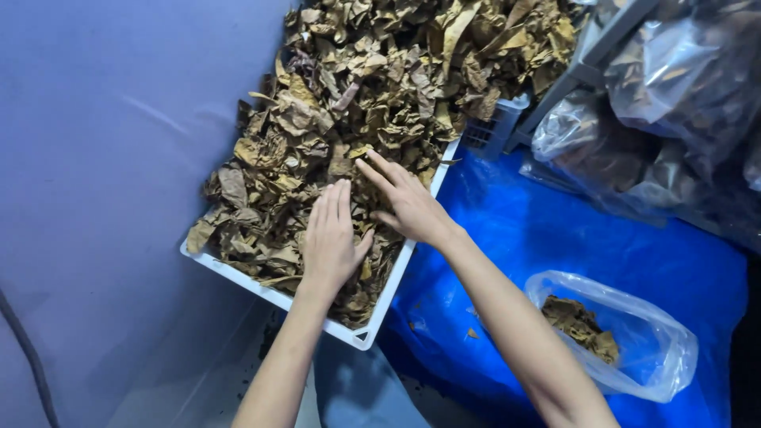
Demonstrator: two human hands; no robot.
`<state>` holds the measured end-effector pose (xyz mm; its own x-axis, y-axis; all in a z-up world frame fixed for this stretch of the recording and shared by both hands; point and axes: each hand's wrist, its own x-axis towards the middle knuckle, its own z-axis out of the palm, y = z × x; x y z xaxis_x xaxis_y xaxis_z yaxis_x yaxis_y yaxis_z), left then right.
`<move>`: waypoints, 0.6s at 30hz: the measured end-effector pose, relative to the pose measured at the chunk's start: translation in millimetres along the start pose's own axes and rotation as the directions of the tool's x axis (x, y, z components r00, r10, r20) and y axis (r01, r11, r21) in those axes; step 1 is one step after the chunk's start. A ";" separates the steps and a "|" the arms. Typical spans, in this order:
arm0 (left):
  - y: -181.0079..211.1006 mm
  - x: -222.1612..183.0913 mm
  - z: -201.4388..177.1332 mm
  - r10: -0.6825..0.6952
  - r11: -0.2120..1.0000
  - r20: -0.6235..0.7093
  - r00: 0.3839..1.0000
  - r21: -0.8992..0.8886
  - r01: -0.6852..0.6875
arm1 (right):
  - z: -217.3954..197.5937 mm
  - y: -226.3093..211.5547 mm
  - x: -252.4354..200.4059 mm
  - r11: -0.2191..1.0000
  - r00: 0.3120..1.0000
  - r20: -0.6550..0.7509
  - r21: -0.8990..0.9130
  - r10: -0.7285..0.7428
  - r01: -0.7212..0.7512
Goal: Sorting and packing dried leaves from a storage crate into a plastic bag.
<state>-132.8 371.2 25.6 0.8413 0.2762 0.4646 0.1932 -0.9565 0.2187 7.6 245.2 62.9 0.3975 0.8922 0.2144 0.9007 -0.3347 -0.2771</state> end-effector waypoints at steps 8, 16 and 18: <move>-5.6 1.4 7.1 -0.016 0.987 0.055 0.998 -0.160 0.025 | 19.6 4.1 4.2 1.000 0.998 -0.061 -0.004 -0.005 0.005; 0.5 2.0 -1.7 0.000 0.997 0.069 0.998 -0.079 0.006 | 31.9 14.3 -10.4 0.976 0.952 -0.301 0.220 0.062 0.007; -2.7 0.4 5.0 0.029 1.000 0.037 0.999 -0.010 -0.029 | 24.3 6.7 -14.6 0.975 0.913 -0.406 0.217 0.047 0.047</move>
<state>-130.4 373.4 20.9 0.8649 0.2443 0.4385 0.1635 -0.9630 0.2140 3.6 237.3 35.1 0.4761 0.6757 0.5629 0.8586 -0.2190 -0.4634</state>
